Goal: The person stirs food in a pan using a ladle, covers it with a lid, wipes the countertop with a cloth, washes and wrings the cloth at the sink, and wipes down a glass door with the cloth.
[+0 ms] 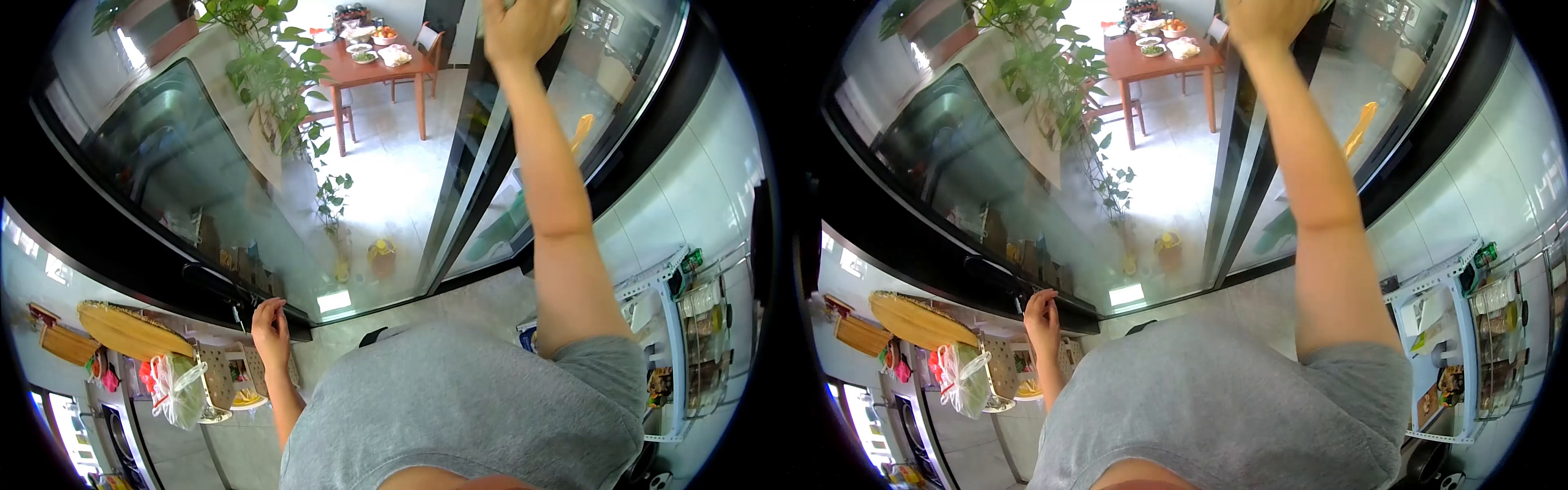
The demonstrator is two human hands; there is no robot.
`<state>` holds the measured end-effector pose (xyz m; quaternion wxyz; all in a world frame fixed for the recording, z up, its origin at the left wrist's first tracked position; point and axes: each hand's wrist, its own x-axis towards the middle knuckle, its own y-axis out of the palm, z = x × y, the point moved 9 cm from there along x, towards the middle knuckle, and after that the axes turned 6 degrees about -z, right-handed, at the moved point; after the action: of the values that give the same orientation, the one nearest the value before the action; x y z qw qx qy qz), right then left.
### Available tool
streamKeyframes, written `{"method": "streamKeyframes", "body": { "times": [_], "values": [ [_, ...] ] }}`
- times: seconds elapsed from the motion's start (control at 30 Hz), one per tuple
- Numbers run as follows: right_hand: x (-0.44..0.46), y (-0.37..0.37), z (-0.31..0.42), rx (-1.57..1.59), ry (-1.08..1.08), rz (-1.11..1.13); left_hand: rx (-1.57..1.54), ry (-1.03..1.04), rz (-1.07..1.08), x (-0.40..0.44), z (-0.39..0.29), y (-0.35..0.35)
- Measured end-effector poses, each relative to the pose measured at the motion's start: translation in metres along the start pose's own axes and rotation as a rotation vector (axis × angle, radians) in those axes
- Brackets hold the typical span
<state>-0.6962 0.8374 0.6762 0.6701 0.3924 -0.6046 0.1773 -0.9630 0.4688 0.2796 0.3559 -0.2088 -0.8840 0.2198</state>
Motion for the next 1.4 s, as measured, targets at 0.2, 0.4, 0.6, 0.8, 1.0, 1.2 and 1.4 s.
{"method": "streamKeyframes", "body": {
  "times": [0.2,0.4,0.6,0.8,1.0,1.2,1.4],
  "values": [
    [-0.286,-0.054,0.107,0.237,-0.286,0.556,0.095,0.006,0.095,-0.017,0.004,0.004],
    [-0.297,-0.049,0.123,0.444,-0.402,0.798,0.21,-0.101,-0.049,-0.024,0.031,-0.059],
    [0.011,0.044,0.095,-0.036,-0.268,0.015,0.25,-0.107,-0.035,-0.036,0.051,-0.06],
    [0.207,0.118,0.198,0.225,-0.159,-0.2,0.199,-0.156,0.018,-0.044,0.054,-0.053],
    [0.096,0.099,0.413,0.11,-0.28,0.082,0.192,-0.194,0.006,-0.055,0.078,-0.053],
    [-0.197,0.001,0.503,0.808,-0.7,0.423,0.232,-0.242,0.008,-0.062,0.086,-0.073],
    [-0.394,-0.057,0.439,1.005,-0.97,0.855,0.266,-0.385,-0.038,-0.108,0.111,-0.099]
  ]
}}
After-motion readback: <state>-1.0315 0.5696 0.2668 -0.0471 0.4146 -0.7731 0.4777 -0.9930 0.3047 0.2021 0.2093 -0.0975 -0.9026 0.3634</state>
